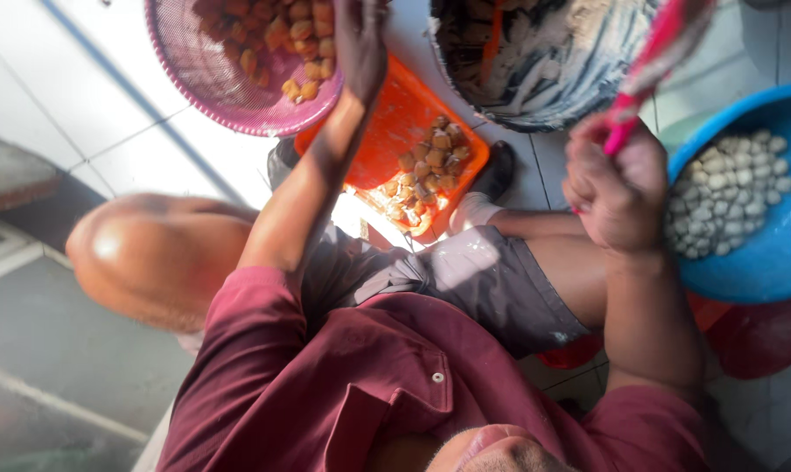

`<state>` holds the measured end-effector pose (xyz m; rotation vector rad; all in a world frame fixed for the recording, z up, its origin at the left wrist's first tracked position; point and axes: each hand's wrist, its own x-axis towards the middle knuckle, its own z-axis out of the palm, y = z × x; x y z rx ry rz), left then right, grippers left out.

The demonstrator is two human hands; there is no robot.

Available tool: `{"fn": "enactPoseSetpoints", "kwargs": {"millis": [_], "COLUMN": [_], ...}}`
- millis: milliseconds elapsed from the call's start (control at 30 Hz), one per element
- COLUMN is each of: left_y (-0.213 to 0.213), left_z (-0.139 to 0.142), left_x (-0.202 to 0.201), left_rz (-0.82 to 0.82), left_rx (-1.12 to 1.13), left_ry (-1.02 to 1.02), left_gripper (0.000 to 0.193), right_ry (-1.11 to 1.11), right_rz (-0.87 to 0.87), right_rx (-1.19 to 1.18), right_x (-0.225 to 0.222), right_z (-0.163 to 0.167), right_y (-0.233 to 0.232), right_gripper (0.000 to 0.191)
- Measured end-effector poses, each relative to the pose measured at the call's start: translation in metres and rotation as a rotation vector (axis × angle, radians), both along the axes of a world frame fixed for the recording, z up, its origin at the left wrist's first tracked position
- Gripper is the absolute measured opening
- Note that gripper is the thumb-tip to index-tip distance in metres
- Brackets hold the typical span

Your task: The person sits on the floor and fills fried food pieces with a white paste, scooping the paste with a pink spatula and pressing it into each piece by hand, then placing the filled piece onto an orange tray. They repeatedly take new fried pieces from a pink basket and continue filling them one at a time.

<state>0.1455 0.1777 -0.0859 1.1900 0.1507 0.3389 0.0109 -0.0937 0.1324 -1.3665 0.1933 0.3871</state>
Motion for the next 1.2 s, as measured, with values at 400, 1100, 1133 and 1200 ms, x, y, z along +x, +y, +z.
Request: {"fn": "enactPoseSetpoints", "kwargs": {"millis": [400,1100,1133,1200], "left_y": [-0.088,-0.084,-0.082,-0.078], "left_z": [0.177,0.135,0.134,0.135], "left_x": [-0.118,-0.116,-0.116,-0.115], "left_rz": [-0.733,-0.736,-0.747,-0.747], "left_rx": [-0.238,-0.655,-0.741,-0.647], "left_ry": [-0.047,0.176,0.184,0.143], "left_gripper": [0.045,0.012,0.011,0.012], "right_ry": [-0.534,-0.352,-0.362,-0.383], "right_rz": [-0.006,0.061,0.061,0.063], "right_rx": [-0.296,-0.018,-0.026,-0.04], "right_x": [0.0,-0.003,-0.003,-0.002], "right_z": [-0.004,-0.018,-0.019,-0.02], "right_y": [-0.001,0.001,0.0,0.0], "right_gripper": [0.025,0.037,0.037,0.036]}}
